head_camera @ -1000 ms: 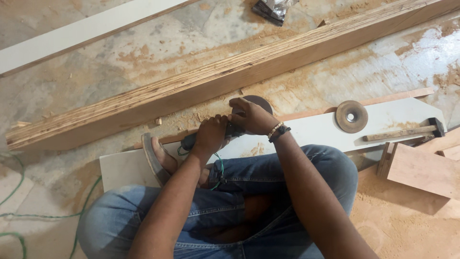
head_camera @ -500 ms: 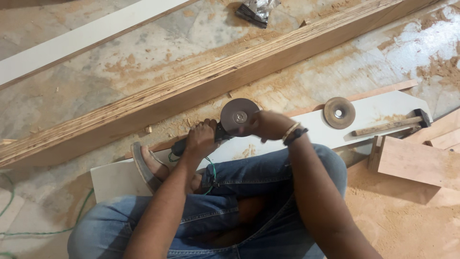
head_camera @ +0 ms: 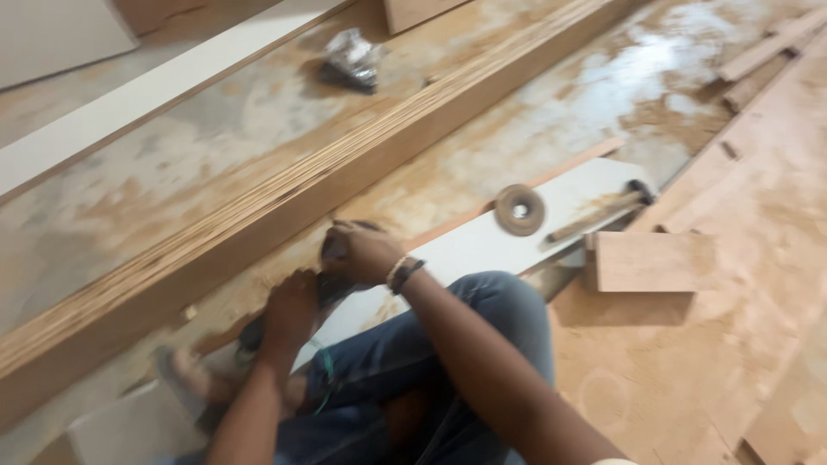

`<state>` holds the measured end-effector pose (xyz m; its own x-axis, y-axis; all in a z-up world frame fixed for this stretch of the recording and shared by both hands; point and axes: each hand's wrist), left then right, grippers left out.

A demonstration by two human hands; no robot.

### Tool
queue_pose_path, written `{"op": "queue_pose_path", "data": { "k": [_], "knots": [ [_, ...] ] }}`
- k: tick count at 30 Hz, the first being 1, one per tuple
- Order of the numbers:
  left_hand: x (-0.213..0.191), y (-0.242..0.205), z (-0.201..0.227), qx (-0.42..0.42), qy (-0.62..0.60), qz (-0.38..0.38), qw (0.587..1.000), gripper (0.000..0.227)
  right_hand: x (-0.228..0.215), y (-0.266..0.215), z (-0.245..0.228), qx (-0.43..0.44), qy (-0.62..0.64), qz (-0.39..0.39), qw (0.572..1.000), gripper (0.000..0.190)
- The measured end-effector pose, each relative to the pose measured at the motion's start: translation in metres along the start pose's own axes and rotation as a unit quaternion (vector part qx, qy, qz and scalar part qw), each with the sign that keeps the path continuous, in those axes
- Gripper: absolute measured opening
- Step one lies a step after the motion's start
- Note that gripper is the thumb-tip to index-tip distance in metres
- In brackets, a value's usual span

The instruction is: The person uses a handheld angle grinder with a sanding disc to sand the edges and surface of a wooden board, then taps the tool with a hammer.

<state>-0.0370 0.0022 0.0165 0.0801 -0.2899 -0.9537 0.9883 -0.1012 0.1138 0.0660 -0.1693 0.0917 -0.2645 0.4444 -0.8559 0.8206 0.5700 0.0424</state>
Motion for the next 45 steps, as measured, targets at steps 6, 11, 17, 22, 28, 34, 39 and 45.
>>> {"op": "queue_pose_path", "data": {
  "k": [6, 11, 17, 22, 28, 34, 39, 45],
  "knots": [
    [-0.017, 0.002, 0.011, -0.042, -0.008, -0.042, 0.998, 0.055, -0.061, 0.002, 0.0, 0.201, -0.05, -0.059, 0.976, 0.064],
    [-0.023, 0.008, 0.015, -0.08, -0.018, -0.064, 0.995, 0.06, -0.08, -0.013, -0.003, 0.199, 0.05, -0.208, 0.956, 0.057],
    [-0.016, 0.002, 0.006, -0.058, -0.021, -0.079, 0.995, 0.054, -0.052, -0.02, -0.02, 0.101, 0.219, -0.273, 0.931, 0.06],
    [-0.003, 0.003, 0.003, -0.034, 0.034, -0.084, 0.995, 0.06, -0.018, -0.012, -0.017, 0.012, 0.238, -0.206, 0.949, 0.056],
    [-0.008, 0.001, 0.003, -0.01, 0.049, -0.061, 0.997, 0.078, 0.003, -0.005, -0.004, -0.019, 0.208, -0.066, 0.976, 0.052],
    [-0.022, 0.005, 0.01, -0.011, 0.051, -0.084, 0.995, 0.077, -0.009, -0.005, -0.012, 0.006, 0.057, -0.009, 0.998, 0.051],
    [-0.024, 0.005, 0.011, -0.01, 0.041, -0.078, 0.996, 0.07, -0.001, -0.005, -0.007, 0.009, 0.014, -0.016, 1.0, 0.053],
    [-0.02, 0.001, 0.009, -0.008, 0.02, -0.059, 0.998, 0.064, -0.007, -0.002, -0.011, 0.095, -0.014, -0.054, 0.994, 0.065]
  ]
}}
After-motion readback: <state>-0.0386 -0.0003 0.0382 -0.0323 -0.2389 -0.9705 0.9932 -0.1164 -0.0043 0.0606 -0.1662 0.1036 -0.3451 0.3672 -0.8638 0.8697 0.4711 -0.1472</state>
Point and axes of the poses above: each hand's wrist, its own y-axis towards the middle knuckle, its own x-axis out of the palm, z = x × y, and after that the axes turned 7 degrees about z, right-handed
